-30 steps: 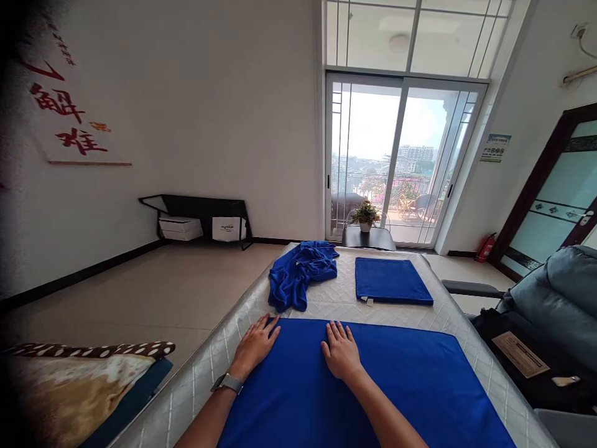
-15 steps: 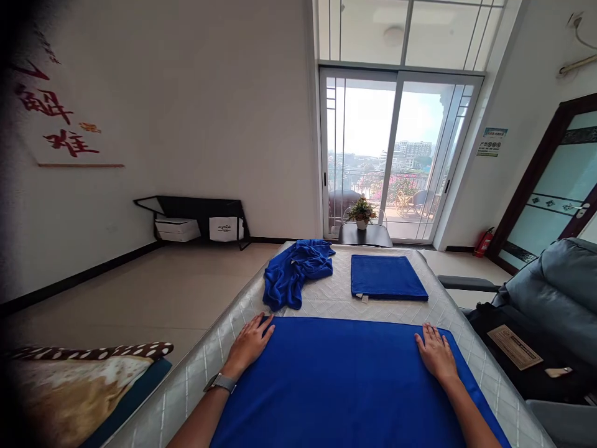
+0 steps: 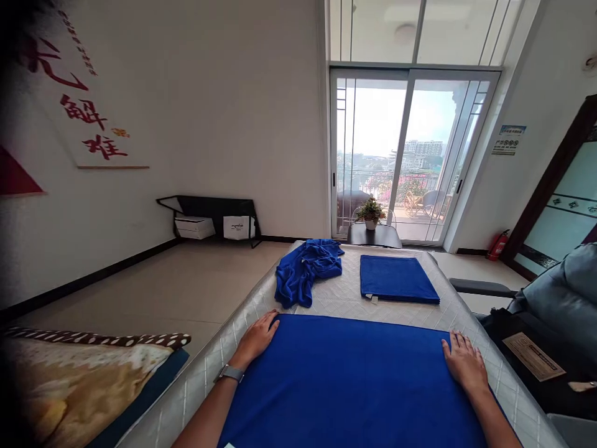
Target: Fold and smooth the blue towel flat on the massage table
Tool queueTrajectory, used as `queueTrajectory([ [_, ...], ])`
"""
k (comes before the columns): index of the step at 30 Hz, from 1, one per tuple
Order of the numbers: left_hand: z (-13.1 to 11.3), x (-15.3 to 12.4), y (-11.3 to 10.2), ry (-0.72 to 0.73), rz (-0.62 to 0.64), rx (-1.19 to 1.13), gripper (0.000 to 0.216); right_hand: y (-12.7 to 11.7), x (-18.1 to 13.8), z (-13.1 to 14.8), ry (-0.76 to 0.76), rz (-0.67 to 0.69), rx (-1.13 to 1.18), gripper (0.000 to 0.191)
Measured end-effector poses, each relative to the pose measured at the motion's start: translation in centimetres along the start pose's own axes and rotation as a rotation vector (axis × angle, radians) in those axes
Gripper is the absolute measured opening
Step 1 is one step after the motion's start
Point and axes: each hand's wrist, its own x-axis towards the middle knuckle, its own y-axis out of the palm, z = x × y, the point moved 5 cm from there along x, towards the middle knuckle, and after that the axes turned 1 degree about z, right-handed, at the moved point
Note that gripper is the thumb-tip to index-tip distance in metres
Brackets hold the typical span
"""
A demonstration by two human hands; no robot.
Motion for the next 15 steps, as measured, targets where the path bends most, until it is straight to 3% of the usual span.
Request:
queueTrajectory([
  [7, 0.5, 0.4, -0.6, -0.002, -0.045, -0.017, 0.046, -3.3, -1.6, 5.7, -0.2, -0.13, -0.075, 0.053],
  [11, 0.9, 0.7, -1.2, 0.0, -0.057, -0.017, 0.044, -5.4, -1.5, 9.2, -0.304, -0.075, -0.013, 0.048],
  [15, 1.1, 1.1, -1.6, -0.007, -0.068, -0.01, 0.042, -6.4, -0.4, 9.7, -0.313, 0.025, 0.024, 0.045],
])
